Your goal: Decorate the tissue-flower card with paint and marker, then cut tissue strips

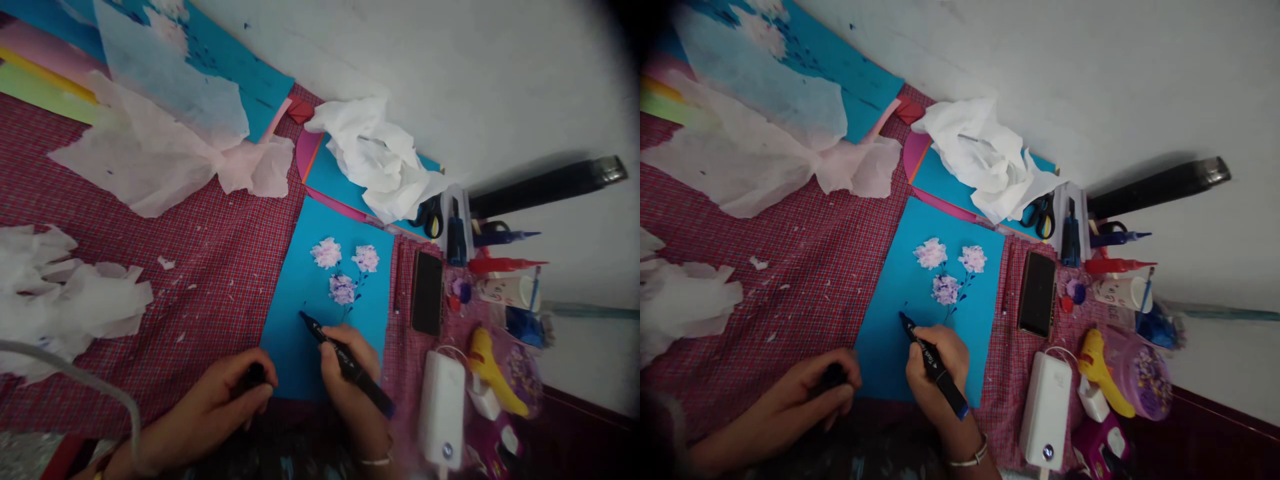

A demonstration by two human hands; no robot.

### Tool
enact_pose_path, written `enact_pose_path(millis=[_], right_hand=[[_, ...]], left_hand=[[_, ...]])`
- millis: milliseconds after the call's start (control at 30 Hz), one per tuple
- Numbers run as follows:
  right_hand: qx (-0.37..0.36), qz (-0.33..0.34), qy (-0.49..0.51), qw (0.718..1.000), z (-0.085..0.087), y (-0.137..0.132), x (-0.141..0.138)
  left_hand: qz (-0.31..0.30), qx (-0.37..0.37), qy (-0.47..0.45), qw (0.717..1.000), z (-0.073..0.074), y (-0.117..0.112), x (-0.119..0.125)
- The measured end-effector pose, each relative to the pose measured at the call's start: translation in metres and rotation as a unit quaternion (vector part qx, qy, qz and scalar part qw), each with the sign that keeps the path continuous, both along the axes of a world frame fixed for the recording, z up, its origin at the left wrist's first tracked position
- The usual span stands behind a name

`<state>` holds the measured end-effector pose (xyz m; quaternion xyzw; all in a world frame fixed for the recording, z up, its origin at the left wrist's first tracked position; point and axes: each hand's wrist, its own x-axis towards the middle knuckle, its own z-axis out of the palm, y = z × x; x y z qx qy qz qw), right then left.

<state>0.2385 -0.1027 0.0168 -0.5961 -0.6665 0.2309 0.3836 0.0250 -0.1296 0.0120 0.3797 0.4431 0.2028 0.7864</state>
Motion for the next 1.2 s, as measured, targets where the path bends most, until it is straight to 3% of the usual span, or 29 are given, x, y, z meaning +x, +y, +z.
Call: enact_pose_path(millis=[167,367,600,800,1200], right_hand=[[0.001,-0.029,0.003,1.0,0.0014,-0.001,0.0008],[0.012,0.01,-0.008,1.0,0.0006,-0.0014,0.001],[-0.01,-0.066,-0.003,0.998,0.0056,-0.0016,0.001],[-0.04,-0.082,0.016,0.996,0.0038,-0.0019,-0.0004],[-0.022,-0.032,-0.012,0.999,0.0006,-0.0011,0.0004]], left_hand=[[0.004,0.003,0.003,1.0,-0.0005,-0.0007,-0.0005],[0.003,0.007,0.003,1.0,0.0013,0.0009,-0.0002],[0.003,0.006,0.01,1.0,0.0002,-0.0003,-0.0006],[0.006,0.011,0.011,1.0,0.0023,0.0022,0.0001],[0.002,0.007,0.011,1.0,0.0008,0.0009,-0.0002]])
